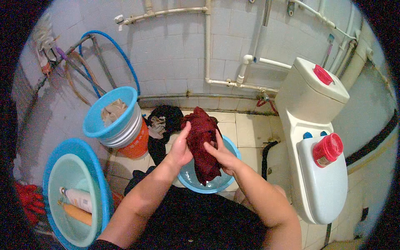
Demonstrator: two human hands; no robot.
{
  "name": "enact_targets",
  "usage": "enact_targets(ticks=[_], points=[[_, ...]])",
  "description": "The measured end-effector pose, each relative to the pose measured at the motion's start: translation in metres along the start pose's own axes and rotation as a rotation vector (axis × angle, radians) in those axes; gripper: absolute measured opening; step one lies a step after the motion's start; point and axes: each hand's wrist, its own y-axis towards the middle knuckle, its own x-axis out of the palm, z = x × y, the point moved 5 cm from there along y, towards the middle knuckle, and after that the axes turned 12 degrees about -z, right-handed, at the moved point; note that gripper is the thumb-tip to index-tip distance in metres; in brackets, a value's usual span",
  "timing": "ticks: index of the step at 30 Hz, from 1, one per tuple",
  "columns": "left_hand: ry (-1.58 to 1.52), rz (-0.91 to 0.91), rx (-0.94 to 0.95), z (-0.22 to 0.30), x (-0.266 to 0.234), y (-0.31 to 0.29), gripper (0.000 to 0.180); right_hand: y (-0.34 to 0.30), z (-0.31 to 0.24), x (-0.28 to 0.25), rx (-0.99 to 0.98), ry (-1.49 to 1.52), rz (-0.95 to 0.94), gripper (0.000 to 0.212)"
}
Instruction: The person sits on the bathroom floor and hand-washes a maroon garment in a blue basin filled with water. They repeatedly submerge, scrub, and wring the item before placing it into a nearby bucket. The person then washes a second, lighter-colored garment using the same method.
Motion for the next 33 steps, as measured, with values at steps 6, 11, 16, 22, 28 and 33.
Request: enact_targets(ticks=[6, 11, 16, 22, 28, 33], points=[[0.454, 0.121, -0.008, -0.017, 0.003, 0.001, 0.037, -0.006, 0.003, -0.029, -0.058, -0.026, 0.228, 0.039], [0.772, 0.304, 0.071, 0.005, -0.023, -0.013, 0.037, 0.015, 0.019, -0.052, -0.088, 0.035, 0.293, 0.029], [0.931, 0.172, -0.125, 0.007, -0.016, -0.034, 0.046, 0.011, 0.017, -0.053, -0.064, 0.069, 0.285, 0.026], [1.491, 0.118, -0.288, 0.046, -0.026, -0.061, 0.044, 0.001, 0.0, -0.056, -0.086, 0.169, 0.305, 0.024], [1.607, 0.009, -0.393, 0.015, -0.016, -0.056, 0.027, 0.006, 0.016, -0.057, -0.077, 0.153, 0.299, 0.022], [1.82, -0.129, -0.482, 0.036, -0.004, -0.072, 0.026, 0.015, 0.037, -0.055, -0.046, 0.051, 0.286, 0.022]])
